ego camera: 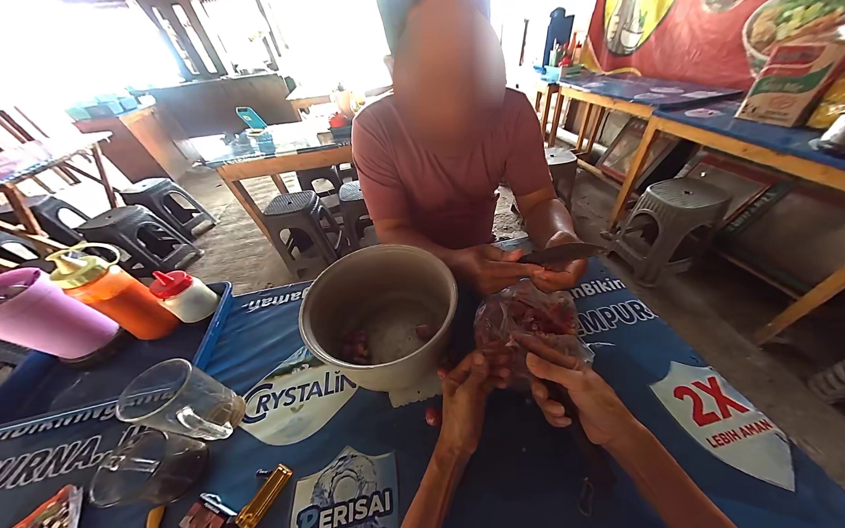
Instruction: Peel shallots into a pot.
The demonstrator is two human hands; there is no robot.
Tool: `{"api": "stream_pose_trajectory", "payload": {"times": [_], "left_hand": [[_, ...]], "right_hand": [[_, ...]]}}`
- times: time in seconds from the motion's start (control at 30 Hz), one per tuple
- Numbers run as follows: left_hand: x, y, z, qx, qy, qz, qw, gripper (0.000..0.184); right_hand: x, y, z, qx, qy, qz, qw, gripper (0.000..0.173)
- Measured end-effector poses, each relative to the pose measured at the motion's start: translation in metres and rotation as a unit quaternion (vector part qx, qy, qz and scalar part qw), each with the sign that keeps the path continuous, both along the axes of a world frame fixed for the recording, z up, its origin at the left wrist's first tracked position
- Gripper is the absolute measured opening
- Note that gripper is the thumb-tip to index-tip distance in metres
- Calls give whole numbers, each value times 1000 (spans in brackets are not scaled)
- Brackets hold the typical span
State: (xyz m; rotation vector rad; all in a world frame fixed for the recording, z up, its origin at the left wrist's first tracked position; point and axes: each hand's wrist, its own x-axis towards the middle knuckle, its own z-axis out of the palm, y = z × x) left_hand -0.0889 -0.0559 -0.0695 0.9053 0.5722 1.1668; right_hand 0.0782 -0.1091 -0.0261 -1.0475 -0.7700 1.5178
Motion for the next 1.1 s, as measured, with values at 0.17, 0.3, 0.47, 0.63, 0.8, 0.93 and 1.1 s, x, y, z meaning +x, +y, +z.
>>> {"api": "stream_pose_trajectory", "payload": {"times": [0.17,0.3,0.47,0.63,0.8,0.93,1.1], "left_hand": [[-7,6,0,-42,-30,-16,999,35],[-6,6,0,-46,-26,-19,998,34],[-5,5,0,-62,-6,-8,998,34],[-6,5,-1,-62,15,-4,998,36],[-6,5,0,-71,18,5,997,35],[-3,3,-1,-61,-4,20,998,29],[-2,3,-2,-57,-31,11,998,22]], "right_hand": [[16,4,3,58,-101,-92,989,41],[21,9,-7,75,-241,-143,957,43],[21,11,-12,87,-294,-153,939,36],[22,11,-13,115,-301,-139,936,37],[23,11,-12,88,-293,-122,944,58],[20,10,-8,96,-274,-108,951,54],[11,2,-1,119,-217,20,969,51]]}}
